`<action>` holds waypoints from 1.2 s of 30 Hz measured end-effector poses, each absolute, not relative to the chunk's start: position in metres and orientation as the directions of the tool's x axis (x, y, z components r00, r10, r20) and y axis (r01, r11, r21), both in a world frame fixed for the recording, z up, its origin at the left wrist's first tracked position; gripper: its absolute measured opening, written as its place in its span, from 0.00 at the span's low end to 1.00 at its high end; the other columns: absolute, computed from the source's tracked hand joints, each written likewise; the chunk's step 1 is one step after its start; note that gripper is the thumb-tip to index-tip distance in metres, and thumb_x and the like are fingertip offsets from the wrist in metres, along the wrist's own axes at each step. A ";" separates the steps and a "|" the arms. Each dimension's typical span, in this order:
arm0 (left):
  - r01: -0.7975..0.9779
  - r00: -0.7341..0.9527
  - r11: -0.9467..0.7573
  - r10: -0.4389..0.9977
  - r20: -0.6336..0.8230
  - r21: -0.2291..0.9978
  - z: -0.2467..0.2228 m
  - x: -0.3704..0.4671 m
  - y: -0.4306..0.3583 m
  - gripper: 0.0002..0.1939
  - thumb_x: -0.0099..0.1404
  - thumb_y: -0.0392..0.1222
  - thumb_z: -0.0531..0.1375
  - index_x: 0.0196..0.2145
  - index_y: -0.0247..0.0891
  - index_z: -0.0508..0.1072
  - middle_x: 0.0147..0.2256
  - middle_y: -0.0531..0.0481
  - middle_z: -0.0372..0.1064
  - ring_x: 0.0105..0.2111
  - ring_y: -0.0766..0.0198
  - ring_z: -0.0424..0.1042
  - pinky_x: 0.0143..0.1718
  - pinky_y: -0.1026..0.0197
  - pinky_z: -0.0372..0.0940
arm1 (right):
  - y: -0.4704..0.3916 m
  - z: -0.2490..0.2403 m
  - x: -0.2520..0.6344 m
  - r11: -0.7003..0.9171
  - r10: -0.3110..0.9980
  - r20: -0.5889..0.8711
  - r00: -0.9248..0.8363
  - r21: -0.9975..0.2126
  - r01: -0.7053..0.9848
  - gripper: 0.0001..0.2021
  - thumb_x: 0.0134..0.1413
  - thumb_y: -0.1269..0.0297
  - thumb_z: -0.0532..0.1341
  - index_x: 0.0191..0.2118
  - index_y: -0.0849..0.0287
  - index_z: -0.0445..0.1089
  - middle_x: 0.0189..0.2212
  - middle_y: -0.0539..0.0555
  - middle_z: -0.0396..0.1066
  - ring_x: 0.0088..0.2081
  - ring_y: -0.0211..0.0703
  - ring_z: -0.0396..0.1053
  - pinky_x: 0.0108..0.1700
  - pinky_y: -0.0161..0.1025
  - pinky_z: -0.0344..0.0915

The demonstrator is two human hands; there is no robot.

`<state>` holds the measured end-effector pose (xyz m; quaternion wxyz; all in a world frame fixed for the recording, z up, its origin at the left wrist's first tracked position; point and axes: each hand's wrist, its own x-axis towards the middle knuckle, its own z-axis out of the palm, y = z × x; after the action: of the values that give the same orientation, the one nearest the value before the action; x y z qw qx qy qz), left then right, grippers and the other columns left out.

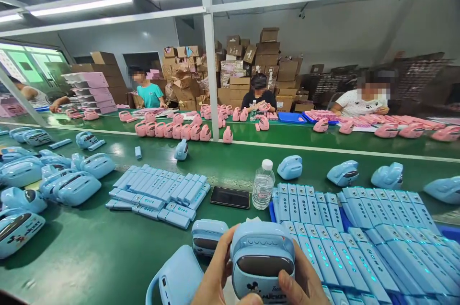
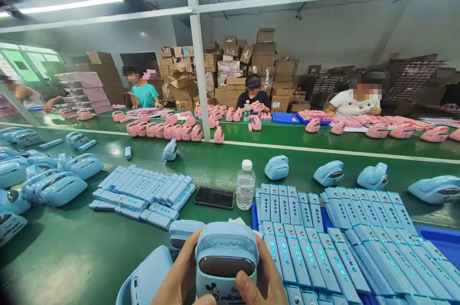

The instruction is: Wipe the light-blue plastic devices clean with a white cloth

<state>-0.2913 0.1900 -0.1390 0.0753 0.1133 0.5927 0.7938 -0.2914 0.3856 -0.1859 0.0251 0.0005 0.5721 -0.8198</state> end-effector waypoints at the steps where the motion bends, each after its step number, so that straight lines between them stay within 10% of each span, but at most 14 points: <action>1: -0.009 -0.971 -0.307 0.229 0.065 0.952 -0.147 -0.289 0.192 0.49 0.53 0.64 0.75 0.66 0.48 0.63 0.63 0.41 0.73 0.62 0.43 0.74 0.61 0.48 0.70 | 0.384 -0.187 -0.292 -0.352 -0.080 0.001 -0.997 -0.936 0.027 0.43 0.50 0.36 0.73 0.66 0.49 0.64 0.66 0.62 0.68 0.67 0.67 0.65 0.62 0.53 0.71; 21: 0.226 -0.972 -0.008 0.059 0.226 0.974 -0.093 -0.335 0.148 0.38 0.58 0.65 0.72 0.59 0.42 0.75 0.53 0.45 0.80 0.54 0.45 0.78 0.56 0.51 0.75 | 0.357 -0.086 -0.353 -0.244 -0.341 0.199 -0.919 -0.963 -0.118 0.29 0.65 0.45 0.69 0.66 0.49 0.67 0.57 0.54 0.76 0.57 0.52 0.74 0.58 0.46 0.73; 27: 0.154 -0.953 -0.238 -0.294 0.080 0.959 -0.120 -0.321 0.119 0.42 0.56 0.63 0.72 0.63 0.44 0.71 0.55 0.43 0.79 0.54 0.37 0.78 0.44 0.48 0.81 | 0.381 -0.147 -0.363 0.531 -0.291 0.228 -0.929 -0.769 -0.355 0.20 0.74 0.53 0.60 0.66 0.44 0.64 0.64 0.55 0.69 0.64 0.56 0.66 0.65 0.60 0.67; 32: 0.051 -0.940 -0.241 -0.341 -0.035 0.969 -0.145 -0.312 0.128 0.42 0.55 0.65 0.72 0.62 0.44 0.70 0.54 0.42 0.80 0.55 0.38 0.78 0.48 0.46 0.79 | 0.365 -0.209 -0.350 0.645 -0.488 0.163 -0.857 -0.594 -0.480 0.14 0.60 0.75 0.62 0.49 0.57 0.78 0.48 0.62 0.79 0.50 0.68 0.73 0.51 0.71 0.72; 36: 0.095 -0.947 -0.167 -0.319 0.037 0.981 -0.138 -0.310 0.152 0.41 0.50 0.65 0.75 0.56 0.44 0.72 0.50 0.47 0.82 0.50 0.47 0.81 0.52 0.52 0.77 | 0.382 -0.210 -0.354 0.670 -0.470 0.216 -0.856 -0.544 -0.505 0.12 0.68 0.70 0.55 0.44 0.55 0.77 0.41 0.60 0.79 0.44 0.62 0.76 0.45 0.63 0.76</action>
<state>-0.3096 0.1520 -0.1383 -0.1362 -0.0889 0.6307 0.7588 -0.3536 0.3820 -0.2104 -0.0288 -0.2667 0.9134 -0.3063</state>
